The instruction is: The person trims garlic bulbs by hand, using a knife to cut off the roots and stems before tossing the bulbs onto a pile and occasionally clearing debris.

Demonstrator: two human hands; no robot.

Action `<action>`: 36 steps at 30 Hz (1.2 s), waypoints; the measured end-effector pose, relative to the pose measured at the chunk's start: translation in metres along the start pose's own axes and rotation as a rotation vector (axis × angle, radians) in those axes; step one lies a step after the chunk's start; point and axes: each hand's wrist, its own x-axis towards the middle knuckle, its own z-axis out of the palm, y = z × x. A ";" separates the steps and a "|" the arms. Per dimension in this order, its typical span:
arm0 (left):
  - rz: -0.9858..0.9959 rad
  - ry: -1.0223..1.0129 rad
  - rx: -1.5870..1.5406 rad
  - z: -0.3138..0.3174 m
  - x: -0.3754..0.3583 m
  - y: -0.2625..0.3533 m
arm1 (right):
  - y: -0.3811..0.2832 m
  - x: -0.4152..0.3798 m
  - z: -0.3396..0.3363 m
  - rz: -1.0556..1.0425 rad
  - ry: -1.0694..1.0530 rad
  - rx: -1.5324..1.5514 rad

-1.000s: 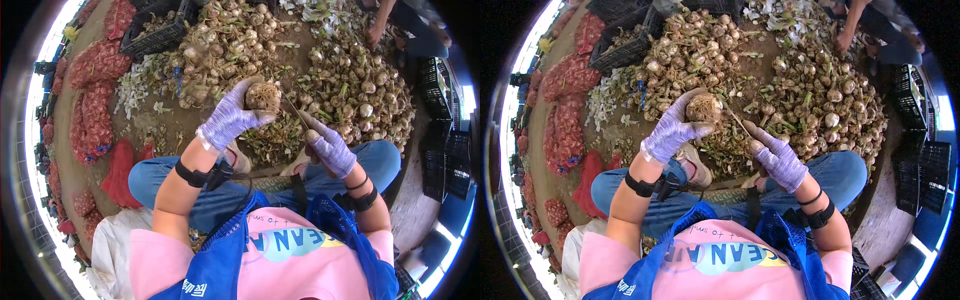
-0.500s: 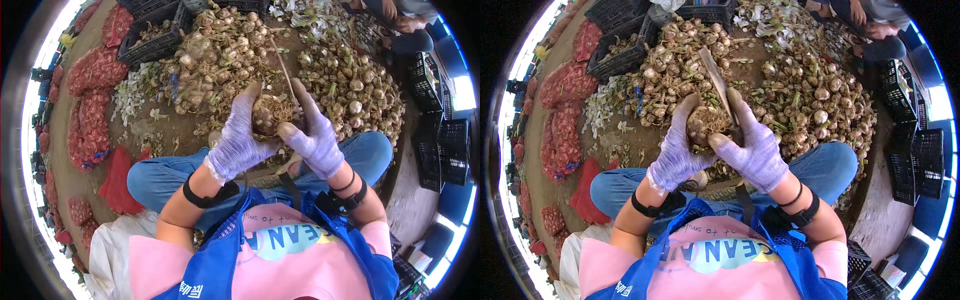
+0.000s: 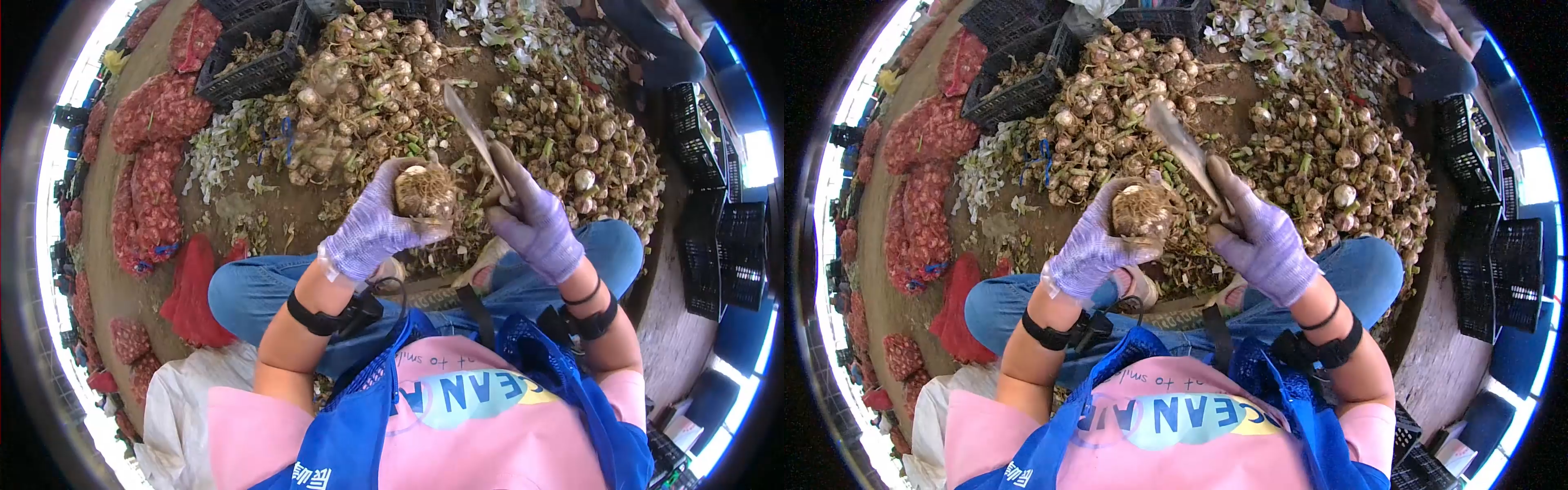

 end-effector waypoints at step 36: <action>0.429 0.045 0.572 0.002 -0.011 -0.011 | 0.028 -0.019 -0.034 0.261 -0.126 -0.082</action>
